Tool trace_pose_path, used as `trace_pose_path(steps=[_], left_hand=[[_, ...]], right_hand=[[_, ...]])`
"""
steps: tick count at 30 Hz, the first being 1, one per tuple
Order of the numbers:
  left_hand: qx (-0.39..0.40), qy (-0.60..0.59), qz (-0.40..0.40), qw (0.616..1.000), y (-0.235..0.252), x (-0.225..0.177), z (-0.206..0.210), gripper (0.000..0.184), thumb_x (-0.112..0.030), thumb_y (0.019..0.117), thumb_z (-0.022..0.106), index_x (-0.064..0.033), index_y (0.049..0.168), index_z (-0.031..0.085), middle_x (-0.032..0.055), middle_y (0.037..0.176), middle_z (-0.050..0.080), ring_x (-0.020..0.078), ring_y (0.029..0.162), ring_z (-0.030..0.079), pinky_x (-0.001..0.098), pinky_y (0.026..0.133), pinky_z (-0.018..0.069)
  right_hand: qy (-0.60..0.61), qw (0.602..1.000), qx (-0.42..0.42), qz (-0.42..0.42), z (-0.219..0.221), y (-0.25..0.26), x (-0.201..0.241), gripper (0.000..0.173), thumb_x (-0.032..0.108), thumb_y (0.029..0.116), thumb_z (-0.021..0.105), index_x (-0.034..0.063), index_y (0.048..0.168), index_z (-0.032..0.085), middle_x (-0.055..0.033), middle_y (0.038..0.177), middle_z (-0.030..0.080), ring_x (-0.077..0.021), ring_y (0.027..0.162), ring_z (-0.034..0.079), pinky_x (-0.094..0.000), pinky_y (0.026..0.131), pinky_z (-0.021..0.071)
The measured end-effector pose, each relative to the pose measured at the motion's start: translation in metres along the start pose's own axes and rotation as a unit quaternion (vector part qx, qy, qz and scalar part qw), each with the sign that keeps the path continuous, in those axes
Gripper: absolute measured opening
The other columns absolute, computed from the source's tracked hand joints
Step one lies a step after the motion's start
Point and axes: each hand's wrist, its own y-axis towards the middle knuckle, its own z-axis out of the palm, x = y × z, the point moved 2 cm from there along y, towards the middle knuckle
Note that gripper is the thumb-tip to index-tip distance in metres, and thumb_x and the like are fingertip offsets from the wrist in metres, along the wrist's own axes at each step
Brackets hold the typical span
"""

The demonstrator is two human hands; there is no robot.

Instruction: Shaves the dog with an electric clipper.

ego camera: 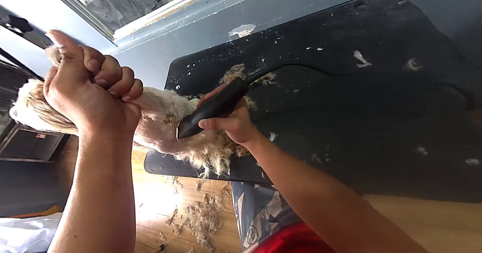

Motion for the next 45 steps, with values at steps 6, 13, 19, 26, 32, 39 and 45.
trace_pose_path(steps=[6,13,19,26,32,39,45], left_hand=[[0.011,-0.001,0.002,1.000,0.003,0.000,-0.002,0.051,-0.036,0.1146,0.021,-0.0203,0.072,0.045,-0.0071,0.053,0.036,0.0081,0.041,0.033,0.0222,0.040,0.0337],[0.013,-0.014,-0.008,1.000,0.001,0.006,0.002,0.050,-0.038,0.1144,0.023,-0.0200,0.072,0.044,-0.0066,0.053,0.035,0.0091,0.041,0.034,0.0235,0.040,0.0345],[0.003,-0.004,-0.004,1.000,0.003,0.006,-0.001,0.049,-0.037,0.1145,0.025,-0.0201,0.073,0.044,-0.0069,0.053,0.035,0.0086,0.041,0.033,0.0230,0.039,0.0342],[-0.009,0.005,0.000,1.000,0.000,0.003,0.003,0.050,-0.036,0.1146,0.023,-0.0202,0.072,0.043,-0.0070,0.052,0.035,0.0080,0.041,0.033,0.0227,0.040,0.0335],[-0.015,-0.011,-0.001,1.000,-0.002,0.001,0.000,0.052,-0.038,0.1144,0.021,-0.0203,0.070,0.042,-0.0069,0.052,0.033,0.0086,0.041,0.033,0.0232,0.040,0.0331],[-0.013,-0.020,0.010,1.000,-0.004,-0.005,0.006,0.053,-0.038,0.1144,0.018,-0.0196,0.070,0.041,-0.0068,0.049,0.033,0.0084,0.040,0.033,0.0237,0.040,0.0331],[-0.015,-0.042,0.001,0.999,-0.004,-0.003,0.009,0.050,-0.034,0.1146,0.022,-0.0189,0.070,0.040,-0.0063,0.050,0.033,0.0081,0.040,0.033,0.0232,0.039,0.0328]], right_hand=[[0.028,0.997,-0.068,-0.018,-0.001,-0.005,-0.007,0.043,-0.014,0.0711,0.079,-0.0060,0.109,0.061,-0.0207,0.104,0.071,-0.0264,0.095,0.072,-0.0429,0.084,0.0627],[0.055,0.994,-0.086,0.050,-0.001,-0.017,-0.032,0.042,-0.014,0.0701,0.079,-0.0060,0.108,0.062,-0.0202,0.103,0.071,-0.0260,0.094,0.071,-0.0434,0.085,0.0617],[-0.032,0.990,-0.016,0.136,-0.002,-0.020,-0.022,0.050,-0.014,0.0676,0.083,-0.0077,0.113,0.062,-0.0178,0.100,0.073,-0.0245,0.092,0.073,-0.0423,0.087,0.0634],[-0.151,0.982,0.109,-0.030,0.020,-0.015,-0.011,0.049,-0.002,0.0675,0.088,-0.0054,0.110,0.063,-0.0151,0.106,0.071,-0.0217,0.098,0.071,-0.0390,0.086,0.0632],[-0.425,0.859,0.278,0.062,0.035,-0.005,0.009,0.047,0.020,0.0733,0.085,0.0058,0.114,0.066,-0.0042,0.101,0.071,-0.0109,0.098,0.067,-0.0336,0.087,0.0566],[-0.472,0.798,0.356,0.117,0.028,0.006,0.022,0.048,0.022,0.0693,0.087,0.0117,0.113,0.068,0.0002,0.097,0.073,-0.0093,0.091,0.069,-0.0359,0.080,0.0585],[-0.388,0.898,0.208,0.012,0.036,-0.012,0.010,0.047,0.019,0.0737,0.090,0.0057,0.112,0.066,-0.0035,0.104,0.071,-0.0090,0.096,0.069,-0.0305,0.086,0.0614]])
